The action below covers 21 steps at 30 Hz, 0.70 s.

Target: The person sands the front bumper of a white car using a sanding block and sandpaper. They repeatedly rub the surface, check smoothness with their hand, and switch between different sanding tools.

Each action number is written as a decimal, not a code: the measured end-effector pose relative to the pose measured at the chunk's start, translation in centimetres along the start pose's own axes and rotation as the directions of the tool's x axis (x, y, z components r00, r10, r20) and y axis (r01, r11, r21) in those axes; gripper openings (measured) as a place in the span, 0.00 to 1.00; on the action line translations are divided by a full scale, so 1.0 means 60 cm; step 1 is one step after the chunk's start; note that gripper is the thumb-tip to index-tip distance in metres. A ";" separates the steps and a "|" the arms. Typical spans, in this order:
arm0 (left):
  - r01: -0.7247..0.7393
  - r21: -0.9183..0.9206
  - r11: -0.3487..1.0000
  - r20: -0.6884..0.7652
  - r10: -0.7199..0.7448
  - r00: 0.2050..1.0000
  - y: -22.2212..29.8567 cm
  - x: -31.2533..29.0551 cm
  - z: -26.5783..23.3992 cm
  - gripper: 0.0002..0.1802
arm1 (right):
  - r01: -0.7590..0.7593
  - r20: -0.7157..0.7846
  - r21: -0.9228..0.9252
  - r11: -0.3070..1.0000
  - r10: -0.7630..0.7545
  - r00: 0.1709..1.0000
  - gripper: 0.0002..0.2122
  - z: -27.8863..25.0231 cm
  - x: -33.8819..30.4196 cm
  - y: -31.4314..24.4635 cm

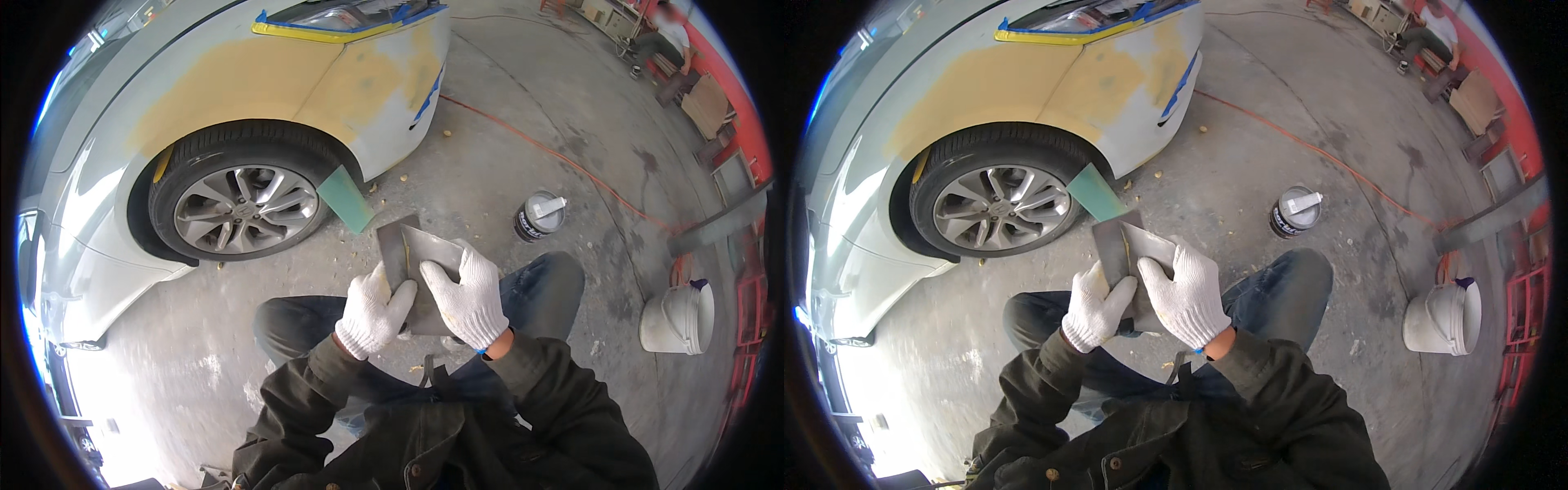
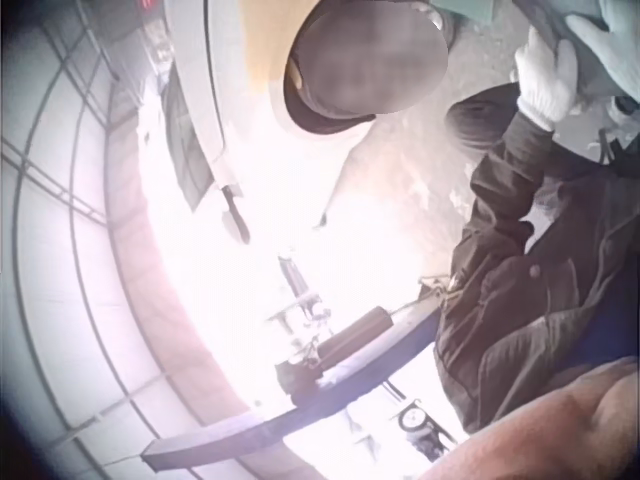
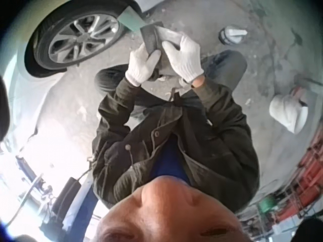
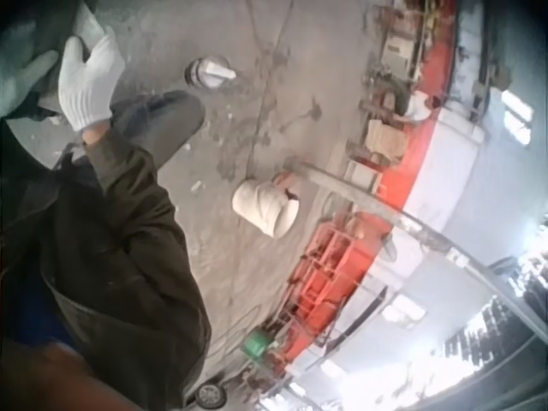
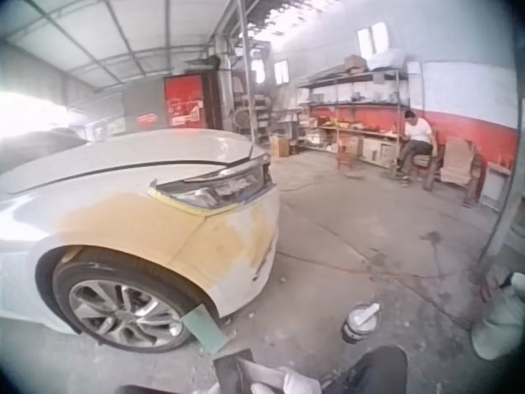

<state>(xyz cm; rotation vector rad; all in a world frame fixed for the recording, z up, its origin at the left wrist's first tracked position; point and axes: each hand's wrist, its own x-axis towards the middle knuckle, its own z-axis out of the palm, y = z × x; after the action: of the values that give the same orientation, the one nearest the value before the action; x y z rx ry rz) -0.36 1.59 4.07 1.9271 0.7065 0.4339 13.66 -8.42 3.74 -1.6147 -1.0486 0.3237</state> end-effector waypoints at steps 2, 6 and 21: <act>-0.043 0.039 0.998 0.092 0.039 0.995 -0.016 0.003 -0.007 0.12 | 0.040 -0.013 -0.027 0.999 -0.040 0.999 0.11 0.009 -0.011 0.012; -0.080 -0.005 0.997 0.317 0.077 0.945 -0.051 0.001 -0.019 0.13 | 0.066 0.090 0.027 0.997 -0.069 0.994 0.11 0.003 -0.016 -0.005; 0.204 -0.613 0.763 0.299 -0.016 0.954 -0.037 -0.015 -0.052 0.33 | -0.293 0.195 0.439 0.849 0.229 0.954 0.14 -0.032 0.059 0.048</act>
<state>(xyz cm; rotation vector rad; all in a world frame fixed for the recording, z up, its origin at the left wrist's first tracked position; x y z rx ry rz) -3.49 3.88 3.46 1.2475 0.4058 0.2700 18.30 -6.86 2.94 -1.3045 -0.7686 0.8183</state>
